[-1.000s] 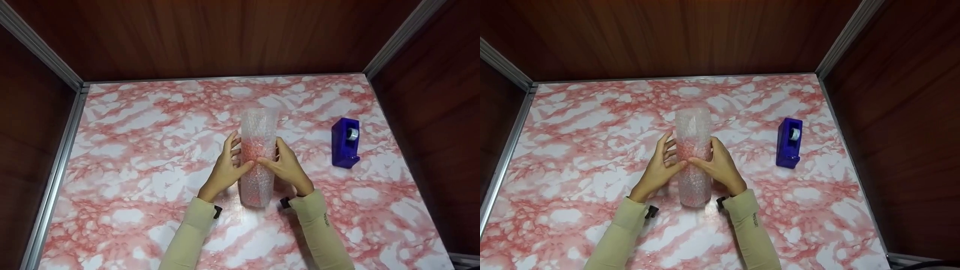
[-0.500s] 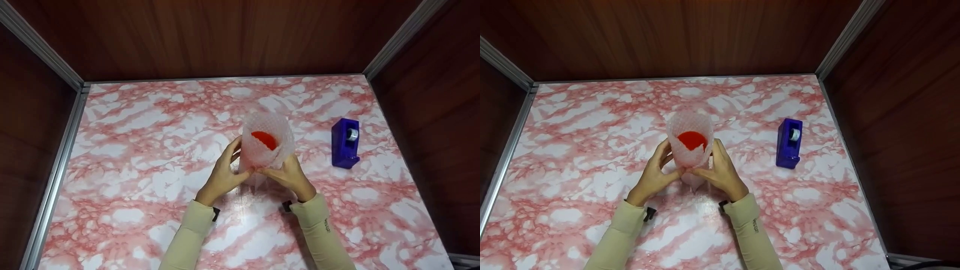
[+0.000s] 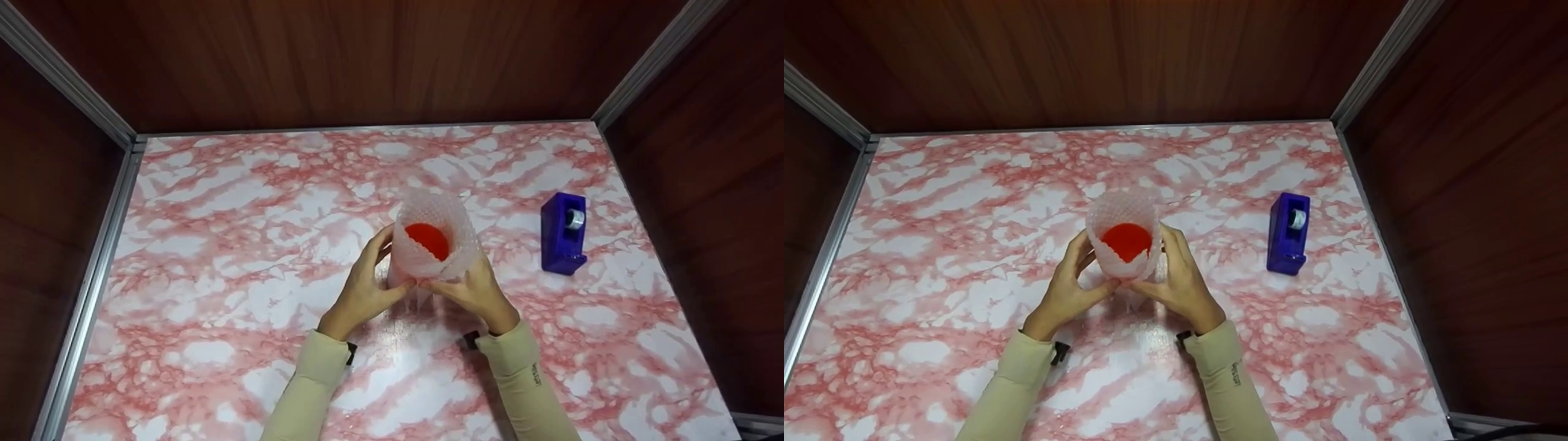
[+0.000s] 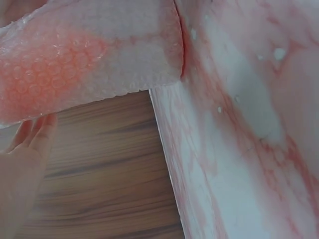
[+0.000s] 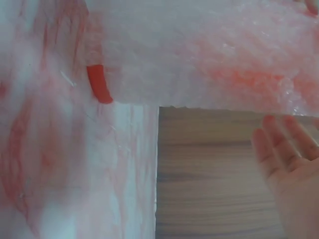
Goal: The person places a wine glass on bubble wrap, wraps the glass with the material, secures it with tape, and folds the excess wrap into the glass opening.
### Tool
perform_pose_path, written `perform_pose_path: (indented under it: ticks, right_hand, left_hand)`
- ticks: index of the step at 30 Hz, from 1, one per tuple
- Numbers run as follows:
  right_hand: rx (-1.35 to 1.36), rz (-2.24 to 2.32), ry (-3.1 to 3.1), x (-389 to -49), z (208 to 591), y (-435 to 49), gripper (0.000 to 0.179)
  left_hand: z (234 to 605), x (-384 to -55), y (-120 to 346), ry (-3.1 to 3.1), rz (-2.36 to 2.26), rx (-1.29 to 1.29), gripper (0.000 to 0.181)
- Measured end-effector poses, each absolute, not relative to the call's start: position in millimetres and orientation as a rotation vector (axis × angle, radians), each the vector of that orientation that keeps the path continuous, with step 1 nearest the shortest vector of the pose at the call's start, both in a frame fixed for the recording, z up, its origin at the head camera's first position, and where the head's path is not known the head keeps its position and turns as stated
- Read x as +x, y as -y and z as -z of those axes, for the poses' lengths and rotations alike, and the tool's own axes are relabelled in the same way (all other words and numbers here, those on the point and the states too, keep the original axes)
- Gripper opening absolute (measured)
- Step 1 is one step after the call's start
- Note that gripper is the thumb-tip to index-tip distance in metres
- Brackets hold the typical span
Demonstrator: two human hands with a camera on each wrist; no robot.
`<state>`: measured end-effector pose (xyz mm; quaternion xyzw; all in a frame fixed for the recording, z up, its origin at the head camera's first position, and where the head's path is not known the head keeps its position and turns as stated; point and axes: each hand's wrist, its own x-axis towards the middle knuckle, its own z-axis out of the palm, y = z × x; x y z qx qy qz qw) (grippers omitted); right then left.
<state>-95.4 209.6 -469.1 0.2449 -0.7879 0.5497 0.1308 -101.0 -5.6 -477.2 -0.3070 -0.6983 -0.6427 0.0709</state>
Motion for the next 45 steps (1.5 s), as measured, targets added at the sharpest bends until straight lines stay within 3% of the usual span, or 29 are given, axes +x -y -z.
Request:
perform_pose_path:
  ticks: [4, 9, 15, 19, 27, 32, 45]
  right_hand:
    - [0.711, -1.483, 2.201, -89.0, 465.8, -211.9, 0.096]
    - [0.792, -1.450, 2.011, -85.8, 464.3, -211.2, 0.081]
    - [0.818, -1.316, 1.906, -87.4, 471.3, -207.2, 0.056]
    - [0.838, -1.242, 1.917, -89.7, 478.2, -209.1, 0.044]
    - [0.871, -1.161, 2.007, -96.0, 501.9, -219.1, 0.035]
    - [0.892, -0.955, 2.099, -94.9, 499.3, -221.5, 0.026]
    - [0.855, -0.724, 2.277, -95.5, 492.2, -219.4, 0.023]
  left_hand:
    - [486.3, -101.6, 5.0, 2.099, 1.925, -0.918, 0.086]
    - [509.1, -106.5, 4.2, 2.036, 1.874, -0.930, 0.089]
    - [513.9, -109.1, 4.3, 1.960, 1.639, -1.015, 0.062]
    - [514.2, -110.0, 4.5, 1.962, 1.540, -1.028, 0.055]
    - [515.7, -110.4, 5.4, 2.004, 1.520, -1.017, 0.053]
    - [515.7, -110.2, 6.1, 2.024, 1.523, -1.019, 0.053]
    - [514.9, -109.6, 4.1, 2.011, 1.518, -1.021, 0.049]
